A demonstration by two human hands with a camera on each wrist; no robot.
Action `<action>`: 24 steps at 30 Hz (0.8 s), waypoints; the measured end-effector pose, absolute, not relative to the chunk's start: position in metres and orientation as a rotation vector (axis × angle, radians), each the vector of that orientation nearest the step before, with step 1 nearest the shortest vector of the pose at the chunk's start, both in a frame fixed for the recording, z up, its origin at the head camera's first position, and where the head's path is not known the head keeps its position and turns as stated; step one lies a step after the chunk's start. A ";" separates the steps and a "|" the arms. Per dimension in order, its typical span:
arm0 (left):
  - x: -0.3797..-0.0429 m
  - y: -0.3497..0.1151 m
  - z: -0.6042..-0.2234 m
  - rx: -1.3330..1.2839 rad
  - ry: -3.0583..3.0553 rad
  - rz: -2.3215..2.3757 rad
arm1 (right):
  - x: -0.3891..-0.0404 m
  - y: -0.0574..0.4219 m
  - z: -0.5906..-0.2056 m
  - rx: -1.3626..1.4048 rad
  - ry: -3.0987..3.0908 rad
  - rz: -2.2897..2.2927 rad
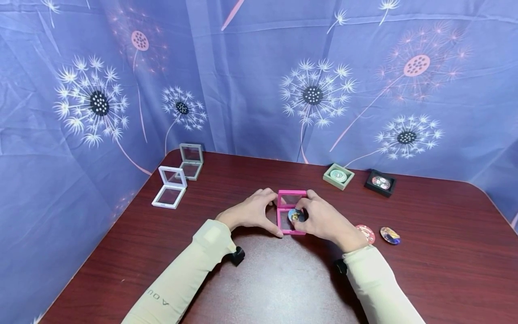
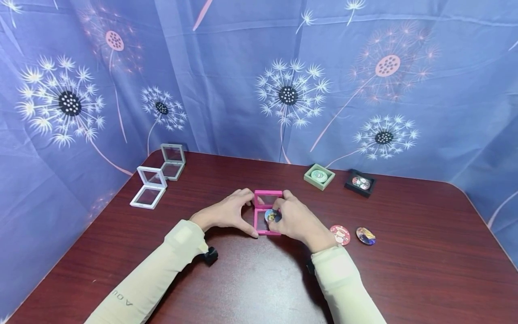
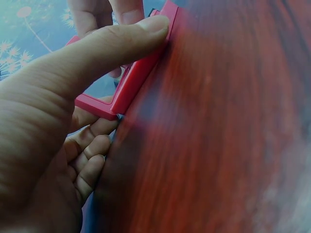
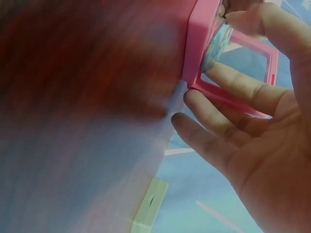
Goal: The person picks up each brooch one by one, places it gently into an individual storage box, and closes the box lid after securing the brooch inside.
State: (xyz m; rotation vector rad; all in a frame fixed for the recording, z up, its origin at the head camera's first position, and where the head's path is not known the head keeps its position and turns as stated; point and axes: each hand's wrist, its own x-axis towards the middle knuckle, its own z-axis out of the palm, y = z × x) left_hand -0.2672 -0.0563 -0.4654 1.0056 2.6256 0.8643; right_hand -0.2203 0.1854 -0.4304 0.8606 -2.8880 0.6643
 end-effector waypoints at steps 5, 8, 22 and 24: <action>-0.266 -0.056 -0.464 1.005 2.624 0.872 | -0.221 0.185 -0.430 0.850 -2.903 0.666; -0.266 -0.056 -0.464 1.010 2.623 0.880 | -0.221 0.185 -0.430 0.843 -2.914 0.664; -0.266 -0.056 -0.465 1.000 2.616 0.892 | -0.219 0.179 -0.430 0.777 -2.932 0.686; -0.266 -0.055 -0.465 0.999 2.615 0.891 | -0.218 0.179 -0.430 0.773 -2.932 0.685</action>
